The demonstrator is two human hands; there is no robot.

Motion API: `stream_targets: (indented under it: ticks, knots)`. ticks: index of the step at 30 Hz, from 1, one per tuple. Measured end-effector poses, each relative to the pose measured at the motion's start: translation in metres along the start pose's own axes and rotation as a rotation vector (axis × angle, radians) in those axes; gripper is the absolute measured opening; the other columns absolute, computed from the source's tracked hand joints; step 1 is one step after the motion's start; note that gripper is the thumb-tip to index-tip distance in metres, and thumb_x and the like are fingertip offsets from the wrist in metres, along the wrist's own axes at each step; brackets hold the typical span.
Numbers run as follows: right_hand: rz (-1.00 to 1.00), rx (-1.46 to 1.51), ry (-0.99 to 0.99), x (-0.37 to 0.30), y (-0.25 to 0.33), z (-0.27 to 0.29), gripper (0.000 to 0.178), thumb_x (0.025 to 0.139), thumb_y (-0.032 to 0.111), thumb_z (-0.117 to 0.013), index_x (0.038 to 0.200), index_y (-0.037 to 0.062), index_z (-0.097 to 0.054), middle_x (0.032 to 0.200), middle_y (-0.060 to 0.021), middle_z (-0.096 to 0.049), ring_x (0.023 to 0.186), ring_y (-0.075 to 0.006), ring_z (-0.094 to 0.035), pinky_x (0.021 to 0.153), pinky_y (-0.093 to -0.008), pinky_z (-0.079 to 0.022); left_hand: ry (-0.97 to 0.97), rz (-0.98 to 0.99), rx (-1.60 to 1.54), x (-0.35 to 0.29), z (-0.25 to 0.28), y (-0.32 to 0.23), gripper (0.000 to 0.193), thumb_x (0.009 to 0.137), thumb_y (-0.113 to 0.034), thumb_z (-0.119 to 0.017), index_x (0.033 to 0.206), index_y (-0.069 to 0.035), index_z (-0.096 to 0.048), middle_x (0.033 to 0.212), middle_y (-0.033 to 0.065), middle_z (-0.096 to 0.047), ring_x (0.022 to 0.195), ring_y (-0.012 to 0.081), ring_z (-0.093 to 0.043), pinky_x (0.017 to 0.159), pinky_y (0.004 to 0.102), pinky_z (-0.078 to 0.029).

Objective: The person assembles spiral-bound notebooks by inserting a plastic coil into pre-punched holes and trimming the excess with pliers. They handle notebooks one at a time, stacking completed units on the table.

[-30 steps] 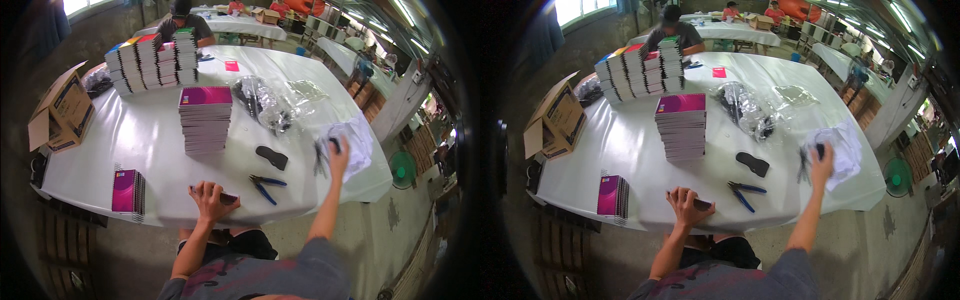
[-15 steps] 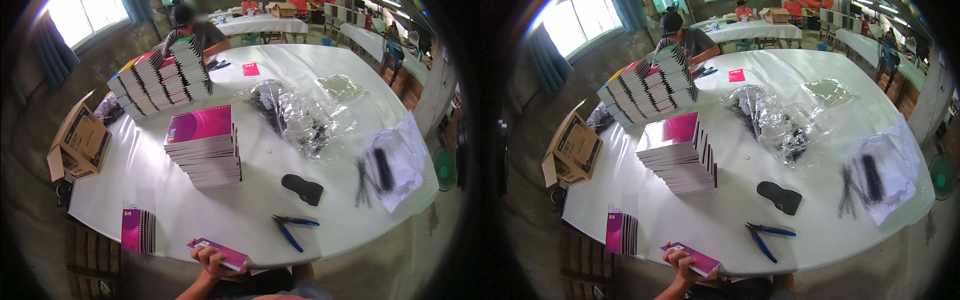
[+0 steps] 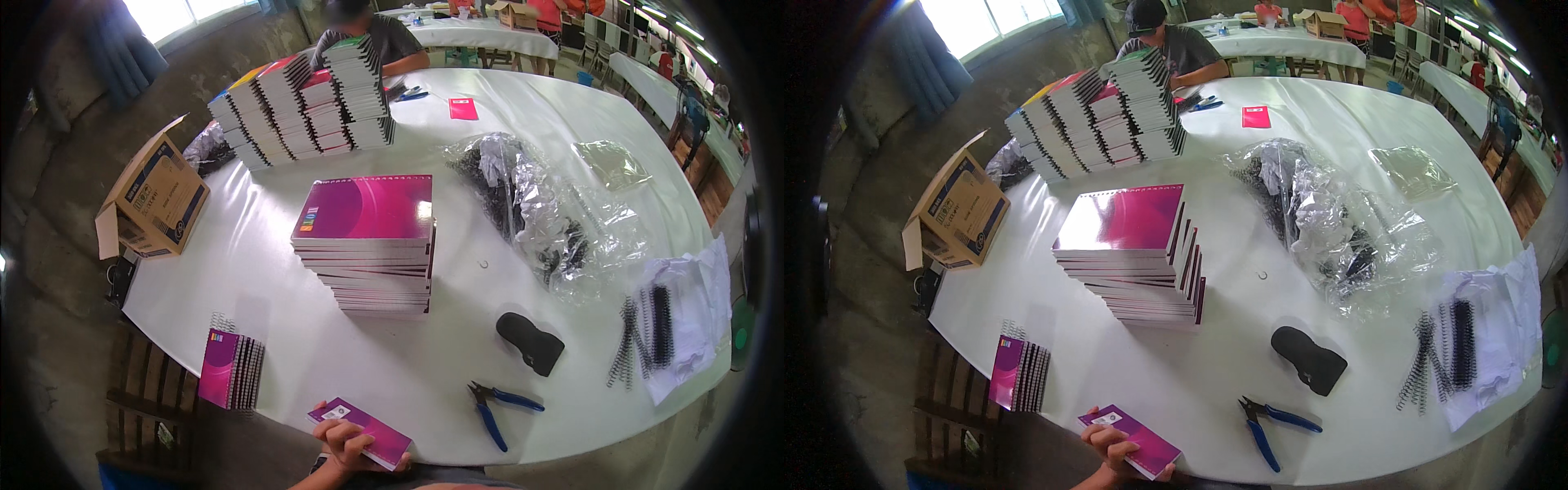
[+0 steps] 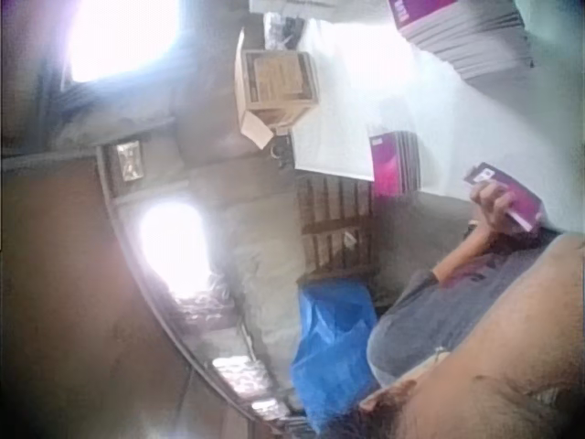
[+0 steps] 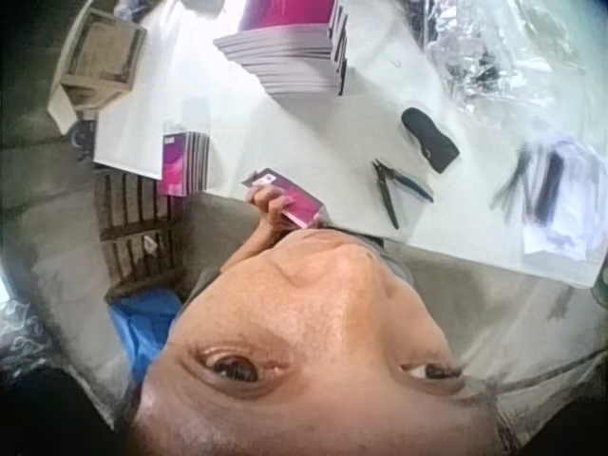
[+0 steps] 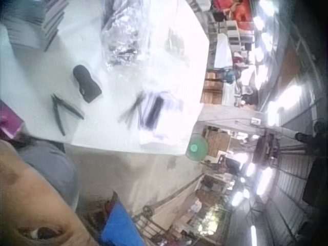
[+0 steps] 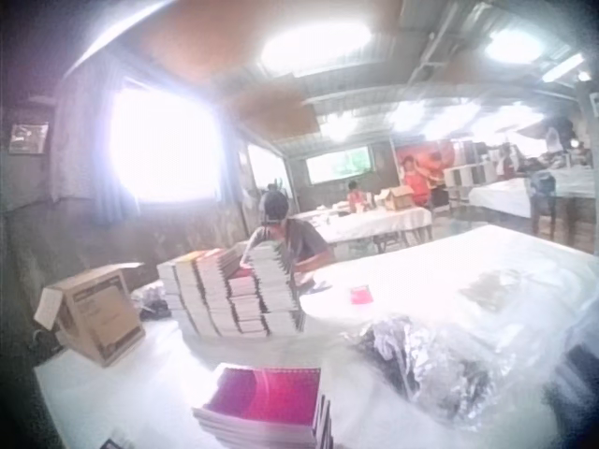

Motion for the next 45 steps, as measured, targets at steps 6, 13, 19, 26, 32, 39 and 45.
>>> stream_targets:
  ticks: [6, 13, 19, 26, 32, 39, 45]
  knots:
    - [0.029, -0.333, 0.105, -0.016, 0.007, 0.007, 0.042, 0.088, 0.031, -0.058, 0.121, 0.0047, -0.055, 0.118, -0.0086, -0.059, 0.108, -0.0193, -0.054, 0.093, -0.0328, -0.041, -0.064, -0.016, -0.046, 0.0, -0.002, 0.002, 0.055, 0.054, -0.053, -0.071, 0.085, -0.019, -0.042, 0.09, 0.0049, -0.036, 0.091, 0.0243, -0.033, 0.089, 0.0557, -0.03]
    - [0.124, -0.661, 0.266, -0.049, 0.012, 0.018, 0.042, 0.087, 0.031, -0.059, 0.119, 0.0051, -0.057, 0.117, -0.0082, -0.059, 0.108, -0.0182, -0.054, 0.092, -0.0315, -0.042, -0.058, 0.056, -0.071, -0.005, -0.003, 0.004, 0.055, 0.052, -0.049, -0.078, 0.083, -0.017, -0.046, 0.097, 0.0057, -0.041, 0.097, 0.0267, -0.035, 0.09, 0.0565, -0.028]
    - [0.135, -0.971, 0.525, -0.123, 0.044, 0.061, 0.042, 0.086, 0.032, -0.06, 0.118, 0.0054, -0.058, 0.116, -0.0079, -0.06, 0.108, -0.0173, -0.054, 0.092, -0.0304, -0.042, 0.0, 0.05, -0.031, 0.021, -0.003, -0.003, 0.053, 0.051, -0.045, -0.077, 0.083, -0.016, -0.046, 0.095, 0.0055, -0.042, 0.095, 0.027, -0.037, 0.089, 0.051, -0.026]
    - [0.262, -0.604, 0.545, -0.309, 0.239, 0.168, 0.034, 0.086, 0.025, -0.061, 0.113, 0.0051, -0.061, 0.106, -0.0058, -0.065, 0.099, -0.0157, -0.059, 0.089, -0.0302, -0.044, -0.034, 0.063, -0.057, 0.031, -0.008, -0.001, 0.046, 0.052, -0.046, -0.077, 0.075, -0.016, -0.052, 0.094, 0.0027, -0.046, 0.095, 0.0249, -0.041, 0.082, 0.0518, -0.024]
    - [0.492, -1.126, -1.203, -0.308, 0.312, 0.338, 0.048, 0.084, 0.036, -0.059, 0.124, 0.0104, -0.051, 0.118, -0.0126, -0.057, 0.104, -0.0263, -0.054, 0.09, -0.0405, -0.04, -0.056, 0.019, -0.078, 0.032, -0.01, -0.001, 0.051, 0.054, -0.05, -0.077, 0.08, -0.015, -0.05, 0.094, 0.0031, -0.045, 0.095, 0.024, -0.041, 0.082, 0.053, -0.024]
    - [-0.068, -1.16, -1.391, -0.248, 0.288, 0.36, 0.058, 0.083, 0.044, -0.057, 0.134, 0.0233, -0.04, 0.13, -0.0108, -0.047, 0.121, -0.0316, -0.042, 0.095, -0.0602, -0.031, -0.092, 0.032, -0.08, 0.029, -0.012, 0.001, 0.05, 0.056, -0.05, -0.076, 0.081, -0.015, -0.051, 0.094, 0.0035, -0.045, 0.097, 0.0241, -0.042, 0.081, 0.0549, -0.025]
    - [-0.019, -1.333, -1.177, -0.243, 0.292, 0.399, 0.042, 0.087, 0.016, -0.051, 0.129, 0.0216, -0.048, 0.118, -0.0117, -0.054, 0.112, -0.0294, -0.049, 0.086, -0.047, -0.04, -0.082, 0.037, -0.083, 0.029, -0.013, 0.002, 0.051, 0.056, -0.05, -0.076, 0.083, -0.014, -0.051, 0.095, 0.0035, -0.045, 0.099, 0.0243, -0.041, 0.082, 0.0562, -0.024]
Point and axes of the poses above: each hand's wrist, its own x-axis towards the middle knuckle, its own z-axis out of the back of the hand, y = z × x, the point moved 2 cm from there along x, towards the middle knuckle
